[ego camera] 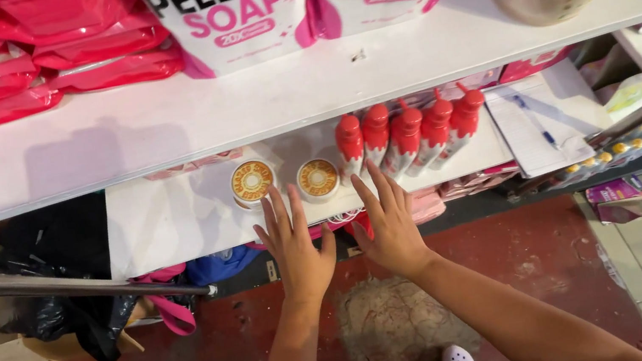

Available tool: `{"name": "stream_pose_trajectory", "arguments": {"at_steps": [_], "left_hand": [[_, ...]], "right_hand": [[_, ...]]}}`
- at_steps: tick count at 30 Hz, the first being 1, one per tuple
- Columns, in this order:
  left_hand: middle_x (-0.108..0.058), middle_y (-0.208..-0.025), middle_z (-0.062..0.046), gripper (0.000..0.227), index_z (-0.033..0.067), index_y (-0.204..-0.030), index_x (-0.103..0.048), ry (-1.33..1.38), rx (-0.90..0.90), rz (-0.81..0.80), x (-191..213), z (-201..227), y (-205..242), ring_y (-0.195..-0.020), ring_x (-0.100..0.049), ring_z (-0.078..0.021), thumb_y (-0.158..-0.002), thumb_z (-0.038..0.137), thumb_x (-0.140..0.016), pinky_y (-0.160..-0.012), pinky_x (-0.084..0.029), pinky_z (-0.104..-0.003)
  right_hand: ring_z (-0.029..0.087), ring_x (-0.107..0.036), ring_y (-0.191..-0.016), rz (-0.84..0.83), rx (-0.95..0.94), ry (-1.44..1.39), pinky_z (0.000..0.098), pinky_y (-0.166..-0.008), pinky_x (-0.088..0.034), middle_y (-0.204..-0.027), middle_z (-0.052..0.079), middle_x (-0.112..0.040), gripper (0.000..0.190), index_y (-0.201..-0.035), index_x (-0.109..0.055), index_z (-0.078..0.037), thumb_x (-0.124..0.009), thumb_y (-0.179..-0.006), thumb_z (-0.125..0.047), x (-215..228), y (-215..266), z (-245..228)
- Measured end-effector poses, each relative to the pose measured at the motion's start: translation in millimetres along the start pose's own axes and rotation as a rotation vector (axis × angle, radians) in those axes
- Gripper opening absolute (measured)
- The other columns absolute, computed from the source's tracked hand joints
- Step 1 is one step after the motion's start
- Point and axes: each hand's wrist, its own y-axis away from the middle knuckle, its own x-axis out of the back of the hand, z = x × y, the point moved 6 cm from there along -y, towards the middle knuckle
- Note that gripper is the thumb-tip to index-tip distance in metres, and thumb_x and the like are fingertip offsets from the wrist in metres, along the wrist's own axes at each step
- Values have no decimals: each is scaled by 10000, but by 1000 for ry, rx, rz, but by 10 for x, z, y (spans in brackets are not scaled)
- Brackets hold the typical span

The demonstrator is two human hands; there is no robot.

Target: The person is cleaning and organizing cosmetic jars on a shelf in a beauty supply store.

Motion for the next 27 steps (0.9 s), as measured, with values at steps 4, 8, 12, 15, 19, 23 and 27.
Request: {"name": "stream_pose_trajectory", "arguments": {"at_steps": [4,8,12,15,19,23,27], "left_hand": [[-97,-1682,-214,963,122,-1611,-193,-23,29,-54,-162,-365,-67,-1544,-123,-458,-826,216,-742,-1173,-109,-723],[-129,-1669,-220,928,97,-1599,-212,-105,-11,-70,-302,-508,-130,-1540,-155,-424,-836,204,-729,-1183,-117,-694],[-261,-1677,-230,710,-2,-1576,-309,188,-96,-7,-488,-555,-123,-1551,-285,-395,-959,137,-630,-1236,-309,-499],[-322,-1649,-229,604,-25,-1533,-394,255,-77,-64,-692,-580,-151,-1515,-348,-384,-973,96,-587,-1208,-348,-450],[-305,-1644,-251,622,-50,-1534,-372,283,-113,-79,-1030,-748,-162,-1510,-331,-406,-967,98,-582,-1215,-331,-473],[-286,-1639,-246,642,-43,-1522,-367,196,-75,-144,-1305,-882,-197,-1496,-320,-411,-947,115,-607,-1188,-320,-481],[-241,-1653,-252,715,-33,-1547,-318,176,-44,-166,-1533,-1032,-174,-1512,-287,-425,-928,109,-646,-1193,-310,-478]], "right_hand": [[445,-281,-1451,-38,-32,13,568,-1159,-275,-1628,248,-212,944,-1558,-307,-72,-771,-736,-87,-450,-76,73],[446,-299,-1444,-14,-16,22,562,-1154,-291,-1628,245,-226,899,-1545,-315,-54,-762,-766,-96,-814,-162,156],[436,-322,-1432,-8,-15,104,542,-1155,-303,-1621,246,-231,855,-1544,-326,-42,-733,-798,-132,-1122,-249,236],[427,-356,-1381,-61,-54,207,530,-1131,-323,-1616,247,-234,838,-1546,-331,-42,-710,-809,-168,-1350,-266,398],[415,-405,-1316,-148,-121,301,510,-1093,-355,-1628,232,-241,811,-1556,-334,-76,-680,-829,-176,-1559,-279,554],[413,-506,-1223,-209,-158,331,489,-1017,-442,-1628,227,-254,791,-1569,-325,-113,-663,-856,-168,-1707,-259,711],[463,-568,-1170,-221,-180,232,484,-926,-522,-1615,270,-232,812,-1585,-306,-138,-664,-856,-133,-1873,-201,852]]}}
